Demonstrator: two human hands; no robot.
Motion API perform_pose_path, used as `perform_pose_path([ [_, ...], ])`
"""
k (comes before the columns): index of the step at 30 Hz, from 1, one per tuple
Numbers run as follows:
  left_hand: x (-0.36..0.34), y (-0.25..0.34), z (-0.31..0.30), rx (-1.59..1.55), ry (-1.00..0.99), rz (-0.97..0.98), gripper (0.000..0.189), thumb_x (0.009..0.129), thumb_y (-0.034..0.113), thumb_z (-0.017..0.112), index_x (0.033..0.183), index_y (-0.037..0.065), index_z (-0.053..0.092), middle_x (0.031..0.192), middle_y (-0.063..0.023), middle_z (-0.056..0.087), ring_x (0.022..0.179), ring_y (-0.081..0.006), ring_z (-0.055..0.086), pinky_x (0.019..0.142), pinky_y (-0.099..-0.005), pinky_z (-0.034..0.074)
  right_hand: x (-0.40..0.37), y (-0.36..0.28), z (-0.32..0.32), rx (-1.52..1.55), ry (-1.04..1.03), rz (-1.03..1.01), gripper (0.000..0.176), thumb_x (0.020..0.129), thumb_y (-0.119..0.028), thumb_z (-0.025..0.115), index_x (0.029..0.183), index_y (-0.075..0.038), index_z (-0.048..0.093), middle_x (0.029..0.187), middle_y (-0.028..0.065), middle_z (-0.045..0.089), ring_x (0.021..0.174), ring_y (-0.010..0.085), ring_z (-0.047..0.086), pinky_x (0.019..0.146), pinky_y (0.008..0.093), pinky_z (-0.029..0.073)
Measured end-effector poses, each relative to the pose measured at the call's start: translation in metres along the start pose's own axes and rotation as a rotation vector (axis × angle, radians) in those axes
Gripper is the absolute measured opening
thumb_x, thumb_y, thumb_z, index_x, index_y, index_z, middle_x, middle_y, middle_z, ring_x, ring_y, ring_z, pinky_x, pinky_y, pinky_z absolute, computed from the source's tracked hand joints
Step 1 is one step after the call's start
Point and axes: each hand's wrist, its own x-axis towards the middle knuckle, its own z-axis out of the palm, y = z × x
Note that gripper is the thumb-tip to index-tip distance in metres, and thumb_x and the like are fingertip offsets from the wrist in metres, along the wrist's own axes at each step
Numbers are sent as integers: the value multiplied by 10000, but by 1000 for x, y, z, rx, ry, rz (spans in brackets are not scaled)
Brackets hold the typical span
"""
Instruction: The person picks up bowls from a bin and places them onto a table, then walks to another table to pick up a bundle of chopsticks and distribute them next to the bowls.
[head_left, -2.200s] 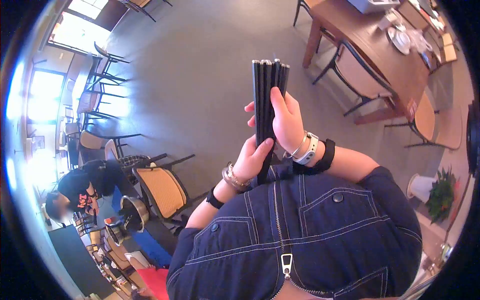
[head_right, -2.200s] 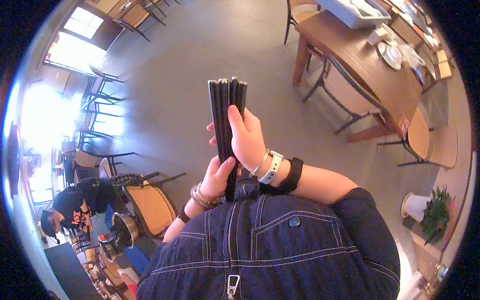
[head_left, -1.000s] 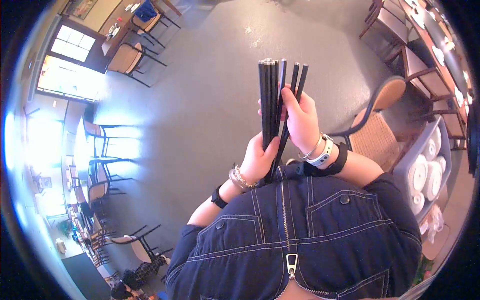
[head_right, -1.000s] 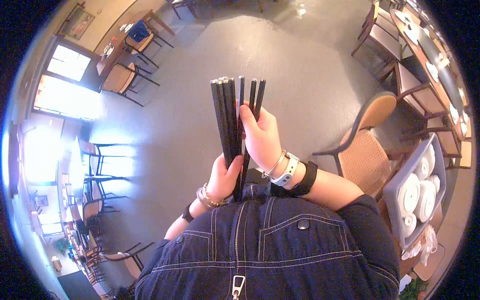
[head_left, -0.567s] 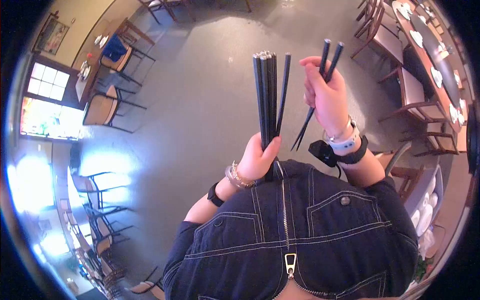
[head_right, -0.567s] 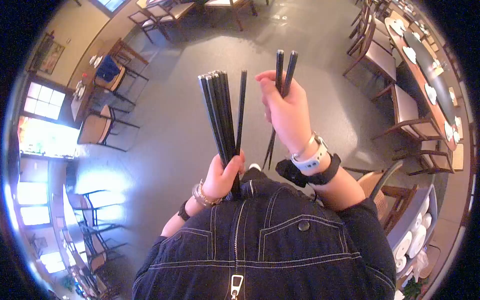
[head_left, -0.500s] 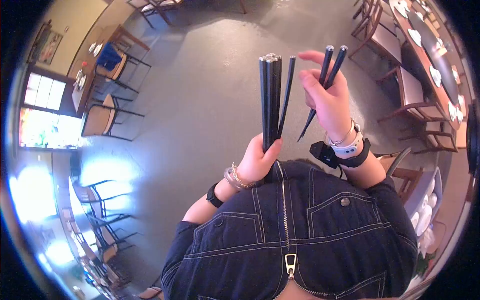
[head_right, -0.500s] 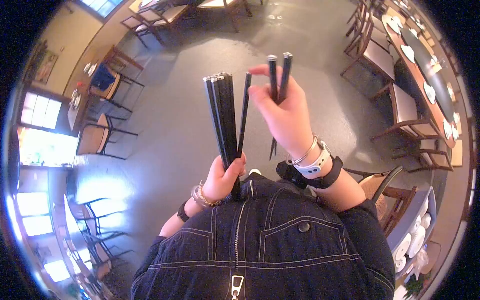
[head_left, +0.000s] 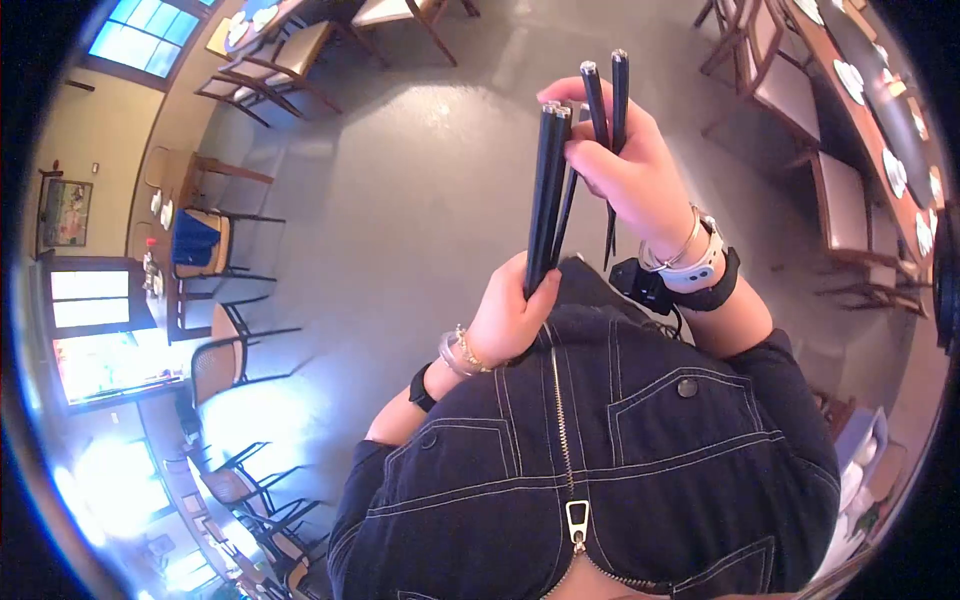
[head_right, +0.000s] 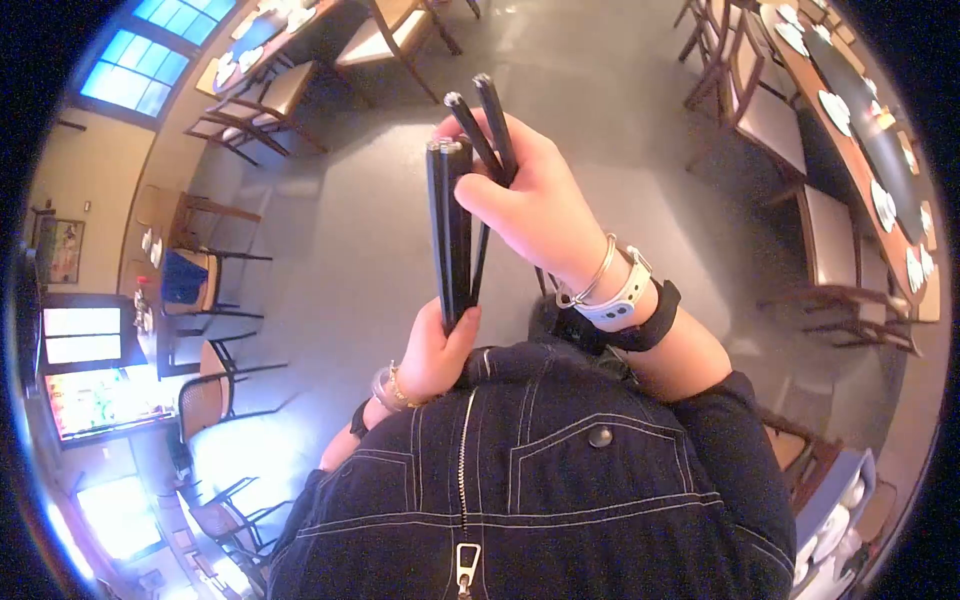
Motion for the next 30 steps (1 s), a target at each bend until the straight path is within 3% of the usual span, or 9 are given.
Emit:
perform_pose_path([
  [4, 101, 28, -27, 13, 4, 85, 155, 786, 116, 482, 700, -3, 433, 557, -25, 390, 532, -94, 368, 475, -275, 341, 105, 2, -36, 40, 47, -36, 244, 687, 14, 461, 920, -29, 518, 716, -29, 499, 605, 32, 454, 555, 175, 378],
  [7, 169, 40, -49, -86, -33, 8, 155, 804, 120, 480, 698, 9, 455, 601, 32, 395, 572, -59, 345, 472, -246, 320, 180, 5, -61, -71, 69, -45, 192, 733, 0, 466, 914, -36, 520, 646, -50, 461, 533, 21, 417, 476, 167, 347],
  [9, 221, 32, -62, -78, -38, 73, 161, 803, 122, 467, 695, 16, 413, 563, 16, 362, 535, -71, 339, 470, -245, 327, 227, 5, -81, 182, 36, 114, 122, 801, -56, 456, 901, -46, 524, 562, -74, 381, 446, 11, 338, 387, 166, 270],
  [11, 276, 28, -77, -146, -13, 77, 178, 815, 132, 468, 685, 25, 410, 557, 29, 356, 526, -64, 327, 458, -246, 312, 282, 13, -104, 215, 113, 59, 94, 827, -98, 445, 859, -49, 518, 533, -75, 343, 419, 13, 303, 364, 170, 232],
  [12, 304, 25, -86, -178, -2, 70, 185, 820, 138, 469, 683, 28, 410, 557, 35, 355, 522, -59, 322, 453, -241, 306, 308, 18, -117, 256, 209, 21, 123, 852, -140, 434, 816, -52, 512, 505, -77, 304, 392, 14, 269, 340, 175, 194],
  [16, 422, 10, -137, -288, -15, 39, 145, 838, 135, 450, 739, 31, 472, 598, 46, 397, 546, -39, 340, 480, -206, 314, 413, 40, -181, 301, 249, -31, 237, 864, -223, 426, 681, -73, 449, 488, -52, 310, 380, 40, 286, 353, 185, 225],
  [20, 545, 34, -192, -462, -13, 90, 148, 841, 140, 439, 741, 33, 462, 609, 40, 414, 544, -41, 367, 494, -200, 329, 520, 52, -235, 263, 554, -38, 380, 877, -331, 378, 568, -117, 321, 457, -26, 282, 360, 81, 272, 375, 206, 244],
  [25, 680, 69, -251, -496, 12, 127, 127, 843, 143, 420, 780, 38, 454, 620, 27, 436, 565, -53, 414, 528, -209, 353, 629, 60, -310, 493, 387, 137, 398, 879, -362, 359, 557, -143, 278, 442, -49, 182, 355, 67, 164, 353, 219, 167],
  [30, 786, 75, -278, -526, 96, 147, 142, 851, 146, 399, 770, 42, 452, 614, 19, 444, 563, -59, 413, 530, -216, 354, 747, 118, -350, 557, 283, 643, 369, 863, -350, 402, 559, -158, 319, 454, -62, 198, 359, 61, 171, 359, 210, 166],
])
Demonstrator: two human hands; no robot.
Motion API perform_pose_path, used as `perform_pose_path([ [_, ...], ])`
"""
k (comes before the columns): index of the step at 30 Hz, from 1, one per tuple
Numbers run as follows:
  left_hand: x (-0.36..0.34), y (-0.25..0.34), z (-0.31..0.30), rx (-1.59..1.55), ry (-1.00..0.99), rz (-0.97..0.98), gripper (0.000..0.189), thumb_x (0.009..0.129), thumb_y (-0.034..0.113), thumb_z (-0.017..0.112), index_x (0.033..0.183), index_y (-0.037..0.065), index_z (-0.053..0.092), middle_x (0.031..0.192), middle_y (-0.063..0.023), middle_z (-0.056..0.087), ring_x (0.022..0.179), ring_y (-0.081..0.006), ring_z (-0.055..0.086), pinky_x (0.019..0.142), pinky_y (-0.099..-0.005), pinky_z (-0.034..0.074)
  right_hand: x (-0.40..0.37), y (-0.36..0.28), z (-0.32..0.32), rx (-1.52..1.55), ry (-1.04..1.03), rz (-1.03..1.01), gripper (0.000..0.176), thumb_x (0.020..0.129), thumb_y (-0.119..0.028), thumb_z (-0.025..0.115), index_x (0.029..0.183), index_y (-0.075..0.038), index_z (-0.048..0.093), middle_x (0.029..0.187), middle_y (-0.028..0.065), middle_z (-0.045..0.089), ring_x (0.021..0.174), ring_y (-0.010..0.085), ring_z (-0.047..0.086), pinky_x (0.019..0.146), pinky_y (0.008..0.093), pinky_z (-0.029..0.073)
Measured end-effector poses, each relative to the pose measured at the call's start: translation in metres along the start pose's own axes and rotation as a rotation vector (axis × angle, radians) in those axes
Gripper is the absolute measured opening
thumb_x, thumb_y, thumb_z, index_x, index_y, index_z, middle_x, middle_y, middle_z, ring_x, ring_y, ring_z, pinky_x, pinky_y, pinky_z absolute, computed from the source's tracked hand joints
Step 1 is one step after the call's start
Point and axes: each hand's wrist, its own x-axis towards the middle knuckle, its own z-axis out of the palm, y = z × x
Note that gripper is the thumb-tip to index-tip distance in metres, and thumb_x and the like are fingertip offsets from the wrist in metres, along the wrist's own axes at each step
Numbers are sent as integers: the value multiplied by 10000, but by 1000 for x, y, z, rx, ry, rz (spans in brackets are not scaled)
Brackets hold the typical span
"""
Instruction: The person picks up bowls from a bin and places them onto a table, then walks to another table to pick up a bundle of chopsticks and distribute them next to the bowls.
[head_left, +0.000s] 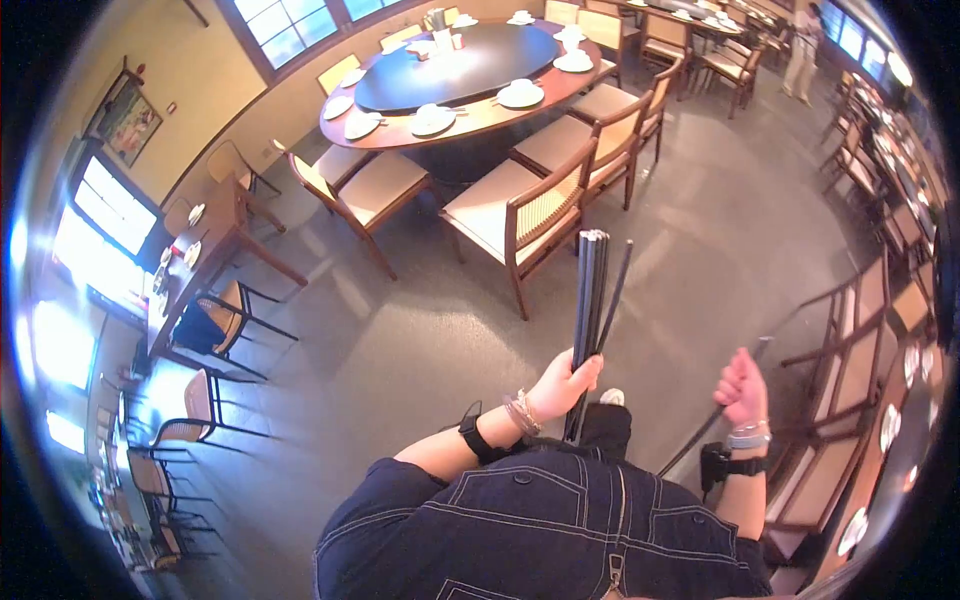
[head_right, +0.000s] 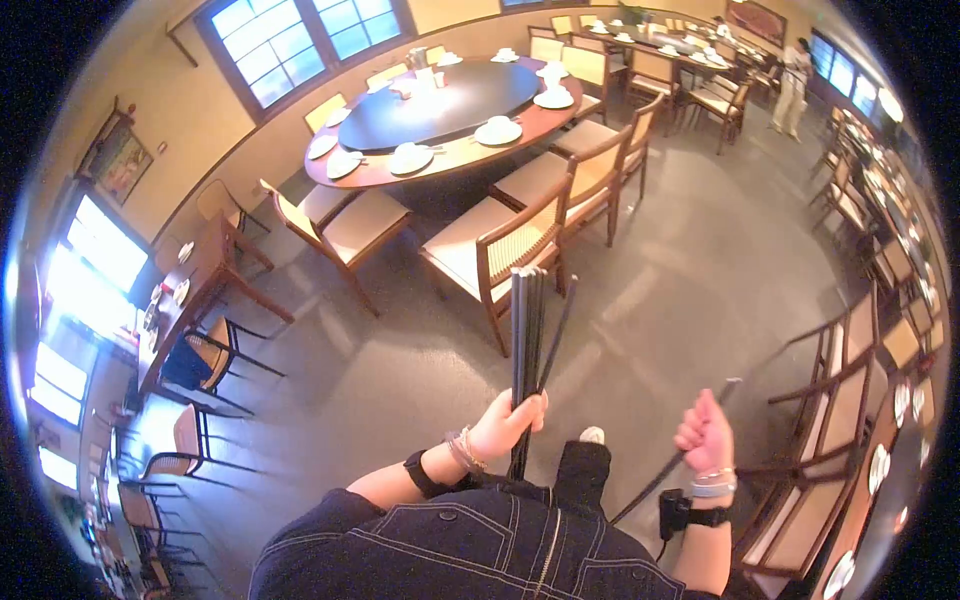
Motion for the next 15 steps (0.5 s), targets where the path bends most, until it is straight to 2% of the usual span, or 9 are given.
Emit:
perform_pose_path([
  [2, 42, 2, -7, 21, 104, 42, 159, 856, 151, 385, 763, 40, 450, 600, 13, 437, 559, -66, 413, 528, -218, 352, 58, 2, 13, 57, -125, 284, 352, 857, -334, 417, 563, -161, 336, 469, -61, 223, 366, 65, 188, 364, 213, 182],
  [4, 76, 13, -12, -10, 216, 109, 159, 843, 133, 386, 728, 38, 440, 579, 5, 420, 541, -84, 413, 524, -225, 349, 103, 6, 18, 8, -260, 440, 336, 862, -327, 410, 578, -160, 345, 480, -54, 240, 374, 69, 204, 369, 218, 194],
  [6, 94, 18, -20, -28, 340, 150, 192, 853, 153, 398, 705, 45, 455, 571, 28, 419, 535, -68, 403, 502, -219, 334, 116, 3, 37, -129, -356, 556, 341, 870, -338, 389, 593, -145, 345, 474, -48, 239, 370, 74, 212, 372, 220, 209],
  [8, 108, 35, -29, -151, 439, 114, 186, 849, 135, 388, 703, 42, 457, 563, 21, 428, 528, -79, 410, 505, -224, 342, 132, -15, 62, -262, -512, 682, 357, 872, -370, 368, 611, -129, 338, 469, -49, 242, 365, 74, 218, 367, 217, 214],
  [10, 112, 47, -37, -110, 651, 127, 180, 840, 134, 396, 689, 46, 441, 559, 18, 428, 520, -83, 418, 511, -225, 352, 163, -33, 90, -328, -610, 716, 366, 870, -401, 352, 629, -125, 347, 467, -55, 246, 365, 68, 226, 360, 210, 218],
  [12, 106, 52, -53, -83, 692, 205, 187, 840, 152, 404, 686, 48, 433, 564, 17, 413, 524, -88, 418, 515, -229, 351, 202, -45, 124, -670, -630, 419, 342, 875, -401, 336, 686, -122, 398, 476, -62, 250, 370, 55, 231, 354, 198, 214],
  [14, 94, 60, -62, -180, 794, 266, 185, 840, 159, 403, 692, 50, 429, 576, 10, 400, 530, -93, 403, 518, -235, 345, 233, -47, 166, -585, -671, 410, 305, 889, -361, 323, 805, -107, 468, 499, -66, 281, 388, 41, 234, 360, 184, 211],
  [15, 86, 64, -69, -201, 796, 310, 185, 842, 159, 399, 690, 54, 414, 578, 8, 371, 532, -92, 377, 517, -239, 335, 245, -42, 186, -595, -688, 436, 305, 889, -361, 323, 805, -107, 468, 499, -66, 281, 388, 41, 234, 360, 184, 211],
])
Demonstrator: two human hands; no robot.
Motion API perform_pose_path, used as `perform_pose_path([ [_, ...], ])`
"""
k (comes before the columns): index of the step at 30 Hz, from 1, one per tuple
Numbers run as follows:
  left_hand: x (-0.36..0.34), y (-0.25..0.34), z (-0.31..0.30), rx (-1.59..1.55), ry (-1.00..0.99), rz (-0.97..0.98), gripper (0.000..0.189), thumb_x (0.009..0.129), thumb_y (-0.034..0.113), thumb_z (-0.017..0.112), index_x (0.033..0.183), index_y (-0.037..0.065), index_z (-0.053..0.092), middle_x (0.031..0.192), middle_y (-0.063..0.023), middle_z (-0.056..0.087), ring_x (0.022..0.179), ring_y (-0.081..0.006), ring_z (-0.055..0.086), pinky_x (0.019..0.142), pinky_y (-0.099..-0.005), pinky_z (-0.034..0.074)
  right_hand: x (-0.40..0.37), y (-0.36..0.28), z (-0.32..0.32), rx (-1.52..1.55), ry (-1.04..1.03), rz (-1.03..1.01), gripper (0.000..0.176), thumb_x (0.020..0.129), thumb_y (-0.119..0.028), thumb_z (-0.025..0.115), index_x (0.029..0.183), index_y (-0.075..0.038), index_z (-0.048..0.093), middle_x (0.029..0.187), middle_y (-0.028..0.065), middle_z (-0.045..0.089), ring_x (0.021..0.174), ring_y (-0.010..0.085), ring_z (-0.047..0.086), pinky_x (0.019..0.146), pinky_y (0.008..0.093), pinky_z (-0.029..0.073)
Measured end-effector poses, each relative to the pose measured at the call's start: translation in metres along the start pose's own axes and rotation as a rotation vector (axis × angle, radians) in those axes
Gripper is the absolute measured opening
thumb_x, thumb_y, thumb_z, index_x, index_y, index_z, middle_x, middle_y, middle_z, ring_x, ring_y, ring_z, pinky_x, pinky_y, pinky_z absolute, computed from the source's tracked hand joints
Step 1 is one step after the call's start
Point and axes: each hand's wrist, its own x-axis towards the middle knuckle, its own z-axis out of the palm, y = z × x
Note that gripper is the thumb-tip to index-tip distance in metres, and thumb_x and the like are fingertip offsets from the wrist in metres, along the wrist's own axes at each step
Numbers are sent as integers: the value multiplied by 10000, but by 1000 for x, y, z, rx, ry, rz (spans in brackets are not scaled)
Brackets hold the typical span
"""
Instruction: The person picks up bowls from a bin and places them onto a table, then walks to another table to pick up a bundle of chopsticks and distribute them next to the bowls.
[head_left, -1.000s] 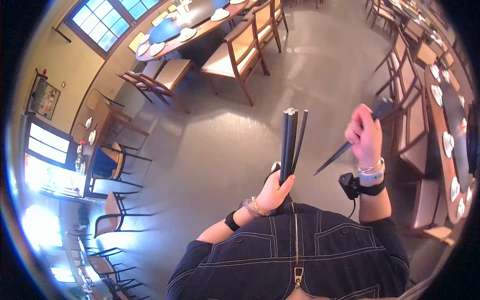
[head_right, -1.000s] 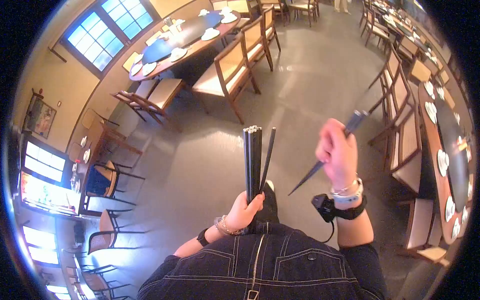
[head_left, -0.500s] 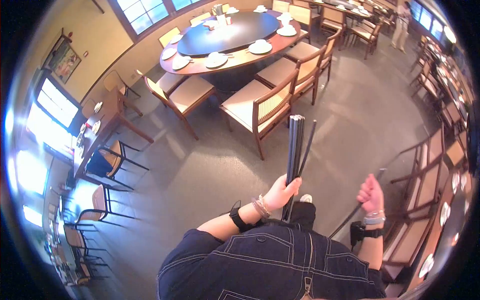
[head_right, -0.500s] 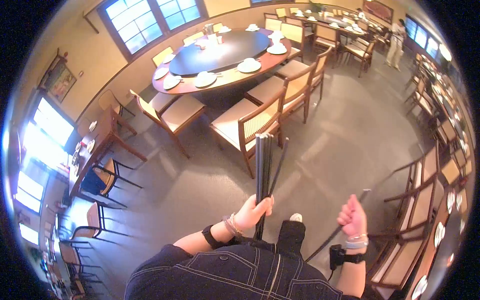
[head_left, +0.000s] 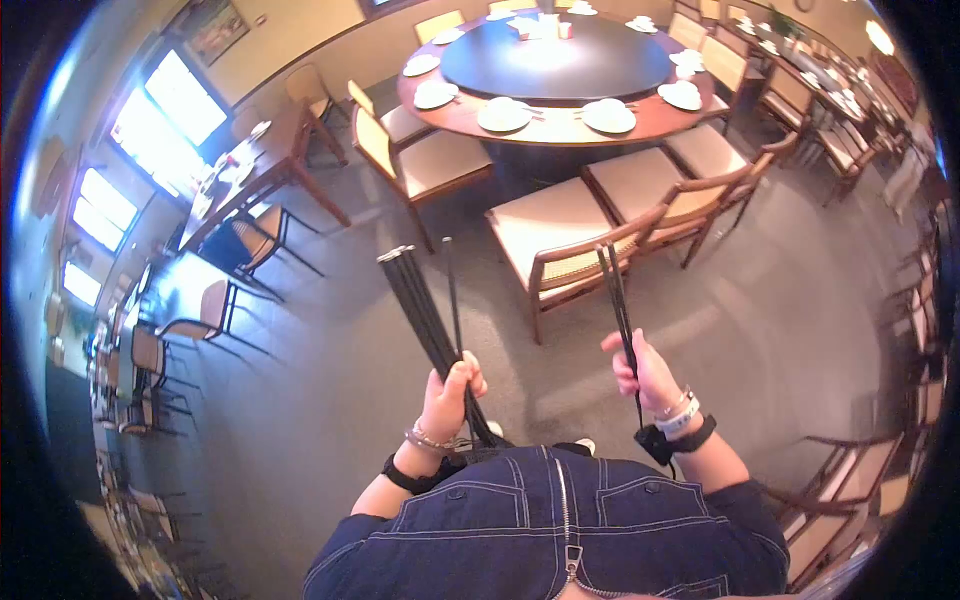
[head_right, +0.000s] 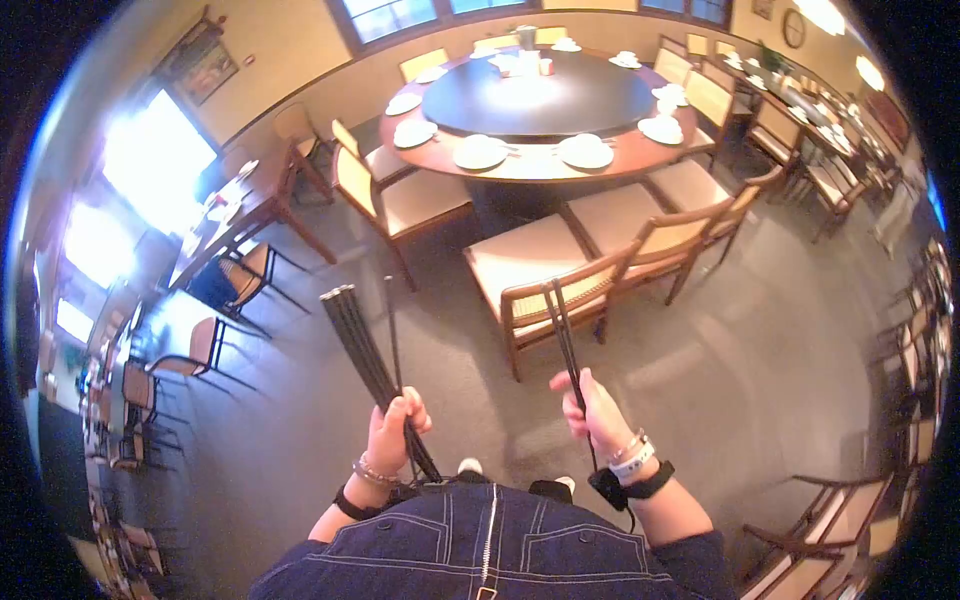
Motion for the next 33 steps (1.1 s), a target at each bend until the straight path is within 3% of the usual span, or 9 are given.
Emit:
perform_pose_path([
  [2, 0, 11, -22, -17, 92, 42, 197, 844, 170, 408, 680, 61, 390, 618, 2, 364, 521, -90, 343, 505, -243, 321, 42, -14, 21, -159, -20, -116, 306, 899, -307, 297, 1037, -98, 473, 545, -52, 319, 417, 35, 247, 385, 174, 218],
  [5, -1, 28, -67, -37, 187, 126, 214, 847, 182, 415, 672, 65, 378, 637, 2, 356, 516, -87, 328, 490, -242, 308, 104, -13, 66, -201, -83, -140, 277, 891, -285, 345, 1024, -84, 483, 572, -52, 343, 440, 26, 255, 386, 166, 210],
  [6, 2, 36, -84, -50, 206, 166, 221, 849, 187, 416, 670, 66, 374, 642, 3, 350, 516, -85, 322, 482, -241, 300, 126, -10, 79, -187, -99, -118, 292, 880, -230, 381, 1124, -87, 455, 590, -53, 356, 452, 24, 276, 394, 159, 233],
  [10, 12, 68, -172, -8, 273, 243, 231, 854, 194, 410, 669, 62, 365, 638, 0, 341, 526, -82, 326, 473, -233, 298, 195, -3, 159, -253, -141, -134, 404, 861, -164, 420, 1252, -102, 341, 613, -55, 383, 460, 22, 312, 407, 140, 277],
  [16, 39, 135, -285, 46, 393, 295, 223, 855, 173, 394, 665, 60, 364, 648, -7, 350, 535, -85, 332, 482, -240, 320, 296, -4, 256, -303, -200, -118, 372, 846, -144, 456, 1209, -82, 402, 638, -48, 420, 492, 22, 342, 434, 140, 309],
  [24, 101, 169, -414, -39, 500, 293, 212, 844, 167, 411, 665, 67, 359, 653, -6, 341, 530, -82, 321, 474, -236, 305, 429, 1, 348, -344, -220, -120, 392, 811, -92, 511, 1191, -58, 421, 662, -54, 450, 507, 17, 365, 445, 139, 320],
  [33, 261, 236, -560, 52, 583, 329, 231, 845, 211, 423, 670, 86, 339, 649, -3, 325, 530, -83, 313, 473, -231, 294, 666, -25, 406, -398, -177, -188, 374, 792, -91, 537, 1160, -104, 471, 629, -81, 439, 515, -2, 359, 442, 135, 300],
])
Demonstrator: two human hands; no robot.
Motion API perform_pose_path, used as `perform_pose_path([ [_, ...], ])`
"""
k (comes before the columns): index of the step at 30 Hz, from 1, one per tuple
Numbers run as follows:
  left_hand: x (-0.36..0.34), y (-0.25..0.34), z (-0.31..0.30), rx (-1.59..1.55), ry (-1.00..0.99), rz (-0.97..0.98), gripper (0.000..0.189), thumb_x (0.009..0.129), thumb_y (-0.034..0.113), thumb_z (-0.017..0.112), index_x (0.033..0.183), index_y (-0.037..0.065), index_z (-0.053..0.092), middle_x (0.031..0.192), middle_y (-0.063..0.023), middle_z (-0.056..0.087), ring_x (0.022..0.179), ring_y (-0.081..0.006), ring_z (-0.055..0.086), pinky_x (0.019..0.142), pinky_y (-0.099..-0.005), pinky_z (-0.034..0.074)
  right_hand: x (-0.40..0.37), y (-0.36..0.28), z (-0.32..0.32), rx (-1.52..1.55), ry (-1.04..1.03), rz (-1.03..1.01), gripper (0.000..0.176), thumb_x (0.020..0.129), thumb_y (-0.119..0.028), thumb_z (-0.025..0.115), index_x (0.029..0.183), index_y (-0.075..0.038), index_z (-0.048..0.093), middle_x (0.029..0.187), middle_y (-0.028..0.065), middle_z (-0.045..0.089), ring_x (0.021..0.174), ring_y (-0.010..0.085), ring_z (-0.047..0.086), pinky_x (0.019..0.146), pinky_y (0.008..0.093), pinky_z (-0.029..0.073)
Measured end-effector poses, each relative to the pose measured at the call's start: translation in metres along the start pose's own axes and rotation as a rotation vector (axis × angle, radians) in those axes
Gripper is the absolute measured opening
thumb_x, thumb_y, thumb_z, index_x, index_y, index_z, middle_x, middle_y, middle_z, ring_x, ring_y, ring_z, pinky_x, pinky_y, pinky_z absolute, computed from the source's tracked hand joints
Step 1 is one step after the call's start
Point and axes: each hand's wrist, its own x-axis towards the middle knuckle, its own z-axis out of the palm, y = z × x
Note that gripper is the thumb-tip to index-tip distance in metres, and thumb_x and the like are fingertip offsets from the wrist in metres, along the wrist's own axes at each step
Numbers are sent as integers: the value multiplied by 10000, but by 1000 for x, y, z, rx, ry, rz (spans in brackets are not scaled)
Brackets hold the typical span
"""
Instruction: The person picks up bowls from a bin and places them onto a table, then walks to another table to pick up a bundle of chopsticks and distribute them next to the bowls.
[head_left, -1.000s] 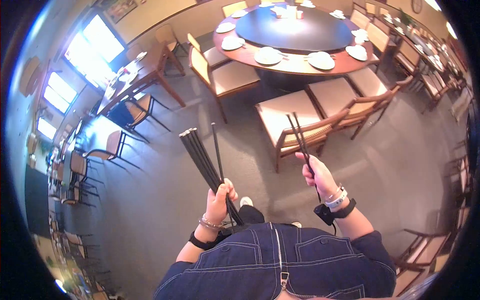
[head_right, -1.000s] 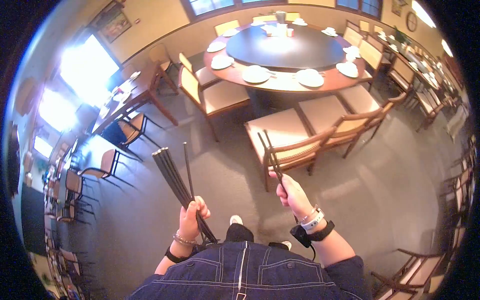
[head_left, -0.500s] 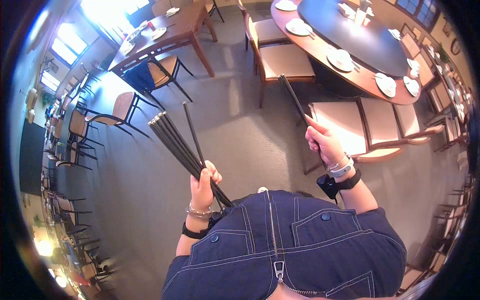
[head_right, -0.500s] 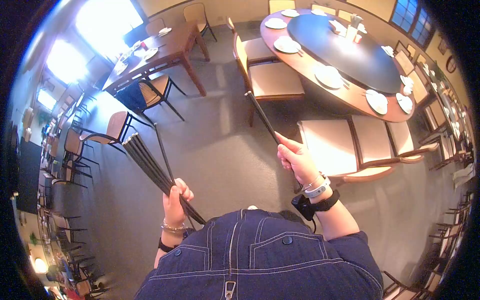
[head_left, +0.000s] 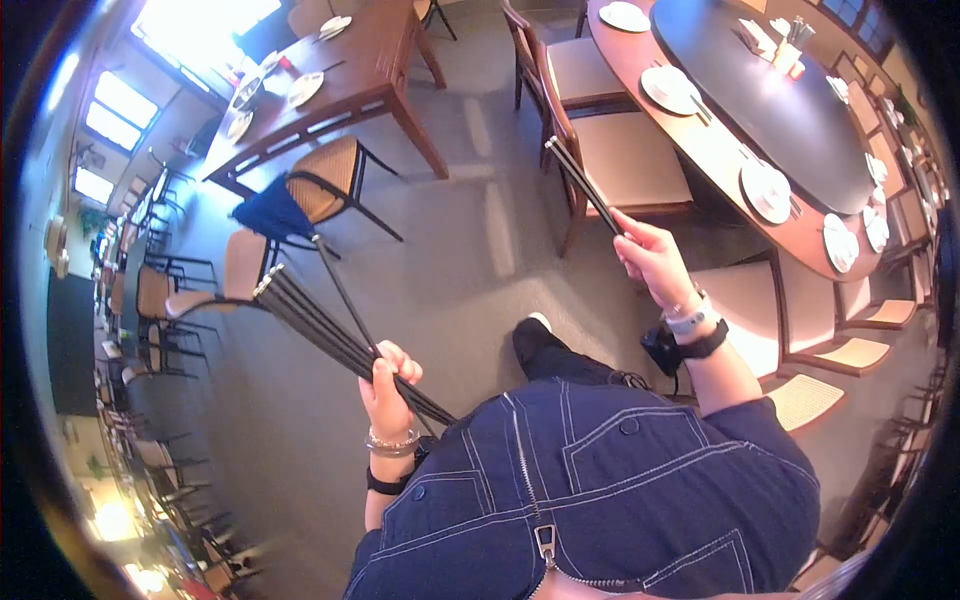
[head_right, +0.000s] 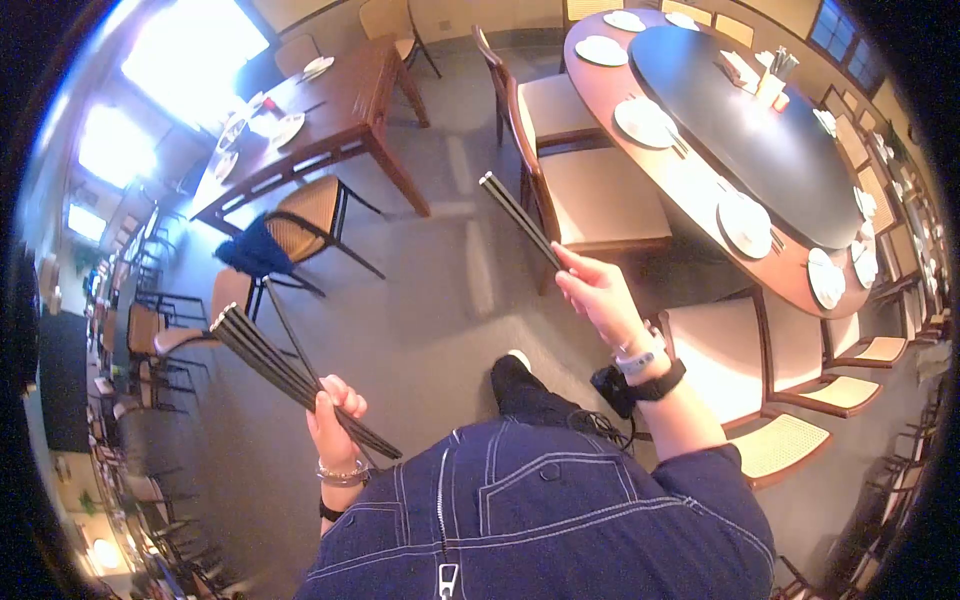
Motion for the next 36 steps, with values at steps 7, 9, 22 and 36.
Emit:
perform_pose_path([
  [7, 185, 31, -9, -7, -44, 30, 219, 846, 204, 418, 680, 82, 345, 652, -2, 317, 535, -82, 302, 472, -228, 290, 210, -42, 43, -92, 199, -146, 396, 792, -82, 518, 1182, -107, 450, 652, -94, 433, 543, -4, 346, 475, 138, 308],
  [9, 240, 28, -13, -29, -68, 37, 220, 845, 206, 420, 680, 81, 346, 654, -1, 317, 536, -82, 301, 474, -227, 291, 273, -34, 47, -72, 242, -175, 404, 786, -71, 514, 1182, -127, 454, 647, -93, 429, 519, 2, 337, 456, 147, 296],
  [22, 623, -7, 10, -67, -441, -87, 165, 841, 158, 399, 706, 74, 356, 689, -14, 341, 566, -91, 341, 503, -234, 324, 505, -29, -77, -354, 1196, -50, 383, 741, -53, 507, 1123, -30, 491, 705, 40, 544, 598, 109, 493, 554, 235, 410],
  [36, 875, -76, 178, -29, -455, -237, 202, 812, 157, 395, 638, 111, 304, 605, 24, 270, 458, -57, 237, 425, -216, 229, 697, -51, -334, -741, 1458, 390, 355, 759, -200, 508, 1097, -92, 508, 732, 124, 570, 646, 197, 550, 565, 309, 434],
])
